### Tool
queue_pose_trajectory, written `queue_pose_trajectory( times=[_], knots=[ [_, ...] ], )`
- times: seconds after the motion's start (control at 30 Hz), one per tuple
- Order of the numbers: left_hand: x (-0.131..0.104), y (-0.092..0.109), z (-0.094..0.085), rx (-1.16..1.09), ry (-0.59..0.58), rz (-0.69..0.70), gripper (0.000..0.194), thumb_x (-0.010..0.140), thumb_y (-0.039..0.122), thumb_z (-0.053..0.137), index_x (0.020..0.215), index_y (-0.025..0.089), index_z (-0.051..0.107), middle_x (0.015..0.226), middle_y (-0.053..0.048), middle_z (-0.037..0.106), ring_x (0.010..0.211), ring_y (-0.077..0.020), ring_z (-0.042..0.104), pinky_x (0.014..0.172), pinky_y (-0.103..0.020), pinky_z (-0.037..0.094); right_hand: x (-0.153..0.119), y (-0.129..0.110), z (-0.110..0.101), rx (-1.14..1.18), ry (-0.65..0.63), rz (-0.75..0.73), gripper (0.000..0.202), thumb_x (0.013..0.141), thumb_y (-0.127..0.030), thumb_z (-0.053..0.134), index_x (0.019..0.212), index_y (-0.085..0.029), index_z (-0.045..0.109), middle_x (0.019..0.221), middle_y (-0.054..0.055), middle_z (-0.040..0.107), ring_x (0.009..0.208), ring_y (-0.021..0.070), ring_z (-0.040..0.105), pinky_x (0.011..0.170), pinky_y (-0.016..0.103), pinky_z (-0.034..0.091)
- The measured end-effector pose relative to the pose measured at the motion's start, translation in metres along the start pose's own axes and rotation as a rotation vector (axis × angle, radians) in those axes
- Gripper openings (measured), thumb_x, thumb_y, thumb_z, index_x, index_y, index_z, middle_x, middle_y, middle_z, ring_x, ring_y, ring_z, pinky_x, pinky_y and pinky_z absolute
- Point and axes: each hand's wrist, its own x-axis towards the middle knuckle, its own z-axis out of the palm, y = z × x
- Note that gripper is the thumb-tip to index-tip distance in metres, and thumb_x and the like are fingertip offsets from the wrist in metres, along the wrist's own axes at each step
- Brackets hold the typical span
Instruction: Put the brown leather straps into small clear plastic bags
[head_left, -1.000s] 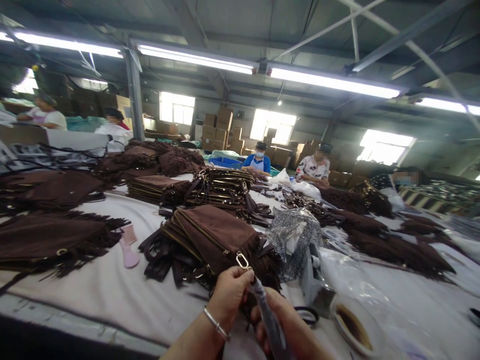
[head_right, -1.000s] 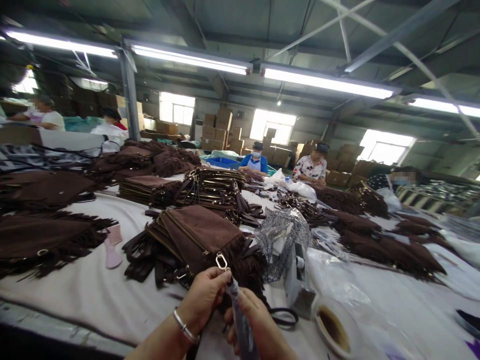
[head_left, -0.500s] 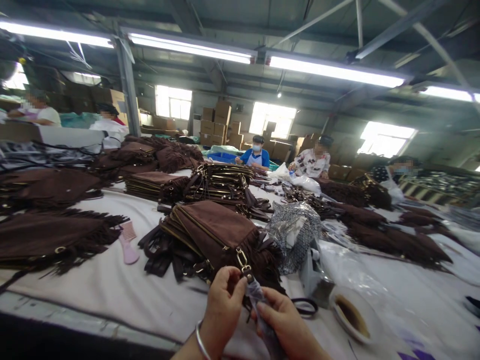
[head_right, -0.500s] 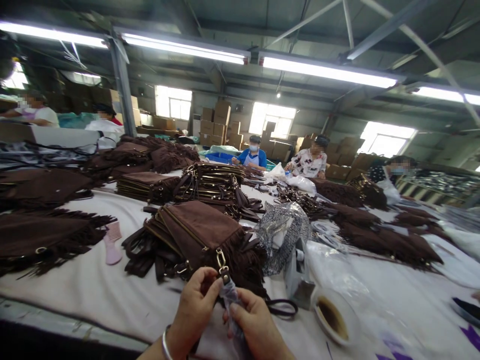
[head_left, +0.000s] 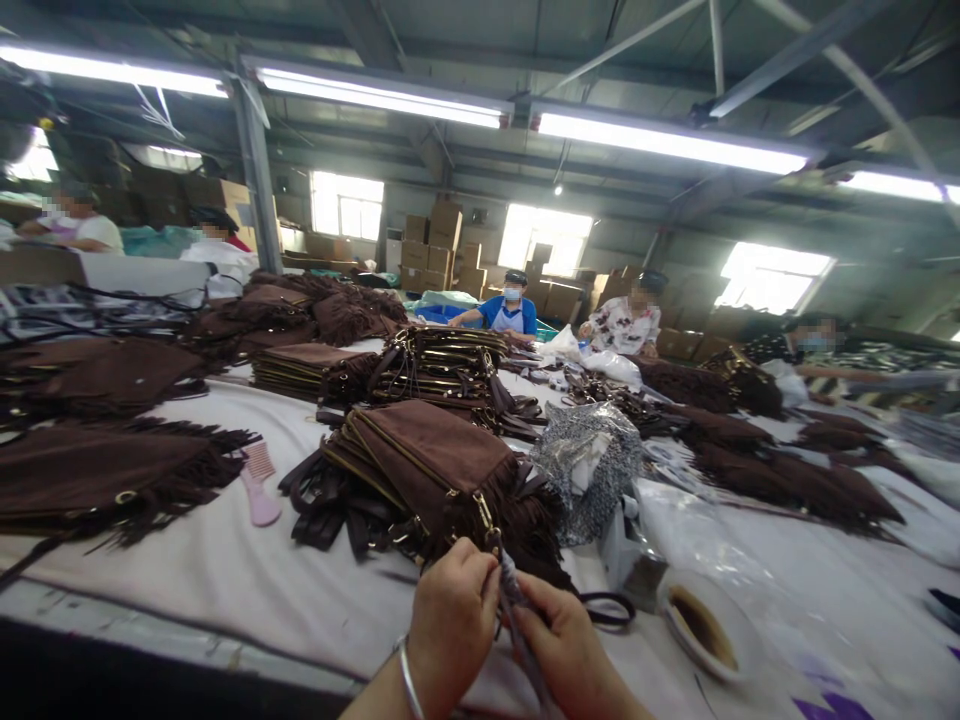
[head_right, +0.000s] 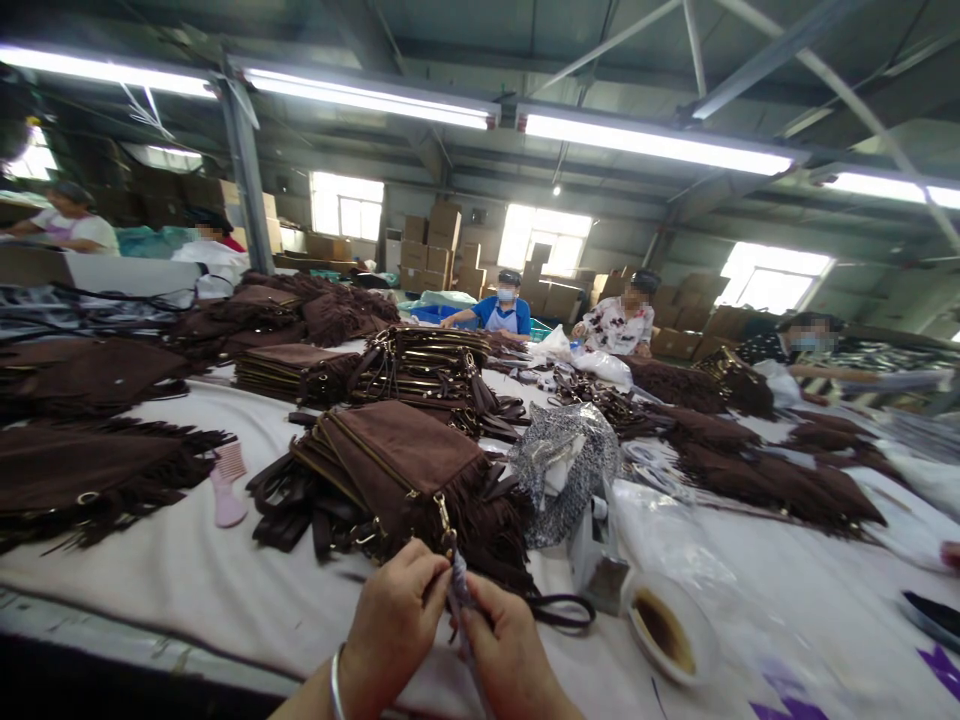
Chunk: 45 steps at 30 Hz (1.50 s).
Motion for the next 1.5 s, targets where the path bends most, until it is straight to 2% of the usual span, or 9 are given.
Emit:
queue_pose_trajectory(
  times=[0.1,0.2,0.37,0.5,0.73,0.93,1.1,1.33,1.5],
  knots=[
    [0.002,0.004,0.002,0.122,0.010,0.043,0.023,0.091,0.020,0.044,0.073,0.022,0.058,0.078,-0.004,0.059,0.071,-0.0180,0.058,0.064,-0.030,0.042,0.001,-0.003,-0.001,-0.071,-0.008,-0.058,0.028,0.086,-0.028,0.053,0.105,-0.020,0.072,0.083,0.005,0.068,0.080,0.0223,0.059,0.078,0.032,0.049],
    [0.005,0.004,-0.002,0.125,0.004,0.079,0.022,0.091,0.018,0.041,0.075,0.022,0.055,0.079,-0.004,0.058,0.073,-0.0182,0.057,0.066,-0.031,0.042,0.001,-0.003,-0.002,-0.035,0.020,-0.021,0.029,0.084,-0.026,0.054,0.107,-0.020,0.070,0.089,0.006,0.070,0.084,0.0232,0.061,0.075,0.030,0.050],
    [0.012,-0.001,-0.013,0.132,0.043,0.080,0.021,0.092,0.016,0.038,0.078,0.022,0.052,0.082,-0.004,0.055,0.078,-0.0188,0.056,0.070,-0.032,0.045,0.000,0.004,0.004,0.034,0.031,0.184,0.025,0.078,-0.031,0.057,0.096,-0.016,0.067,0.069,0.002,0.065,0.056,0.0157,0.056,0.050,0.024,0.046],
    [0.023,-0.004,-0.012,0.152,0.073,0.100,0.022,0.093,0.015,0.035,0.078,0.022,0.051,0.083,-0.004,0.055,0.079,-0.0189,0.056,0.074,-0.033,0.048,0.000,0.006,0.010,0.044,0.023,0.219,0.025,0.079,-0.039,0.056,0.080,-0.016,0.062,0.063,0.000,0.062,0.046,0.0114,0.052,0.043,0.021,0.041],
    [0.036,-0.012,-0.002,-0.004,0.129,0.130,0.018,0.087,0.008,0.040,0.088,0.018,0.055,0.128,-0.013,0.051,0.125,-0.0246,0.048,0.105,-0.046,0.043,0.001,0.010,0.010,0.111,-0.071,0.314,0.028,0.076,-0.043,0.057,0.082,-0.016,0.057,0.066,0.001,0.063,0.046,0.0112,0.056,0.041,0.020,0.040],
    [0.037,-0.012,0.000,-0.042,0.141,0.113,0.021,0.088,0.008,0.038,0.096,0.017,0.055,0.124,-0.014,0.053,0.119,-0.0228,0.053,0.102,-0.044,0.047,0.004,0.009,0.011,0.116,-0.066,0.315,0.027,0.073,-0.038,0.059,0.086,-0.014,0.059,0.067,0.002,0.064,0.046,0.0117,0.058,0.042,0.020,0.040],
    [0.048,-0.011,-0.002,0.106,0.195,0.104,0.022,0.087,0.006,0.038,0.095,0.016,0.056,0.114,-0.012,0.055,0.110,-0.0222,0.057,0.097,-0.040,0.050,0.016,0.002,0.012,0.218,-0.009,0.292,0.031,0.072,-0.038,0.061,0.090,-0.013,0.060,0.063,-0.001,0.061,0.044,0.0106,0.054,0.043,0.022,0.042],
    [0.068,-0.015,-0.007,0.302,0.052,0.073,0.029,0.082,0.000,0.039,0.096,0.016,0.059,0.117,-0.010,0.056,0.108,-0.0184,0.057,0.093,-0.029,0.050,0.026,0.014,0.018,0.235,-0.059,0.346,0.029,0.068,-0.040,0.061,0.082,-0.014,0.056,0.063,0.000,0.063,0.042,0.0119,0.056,0.039,0.022,0.041],
    [0.092,-0.011,-0.005,0.327,0.046,0.072,0.033,0.078,-0.003,0.038,0.096,0.014,0.060,0.119,-0.012,0.057,0.103,-0.0192,0.059,0.090,-0.030,0.050,0.037,0.000,0.020,0.270,-0.012,0.353,0.032,0.066,-0.041,0.061,0.082,-0.013,0.057,0.060,0.000,0.062,0.041,0.0108,0.055,0.038,0.020,0.040]
  ],
)
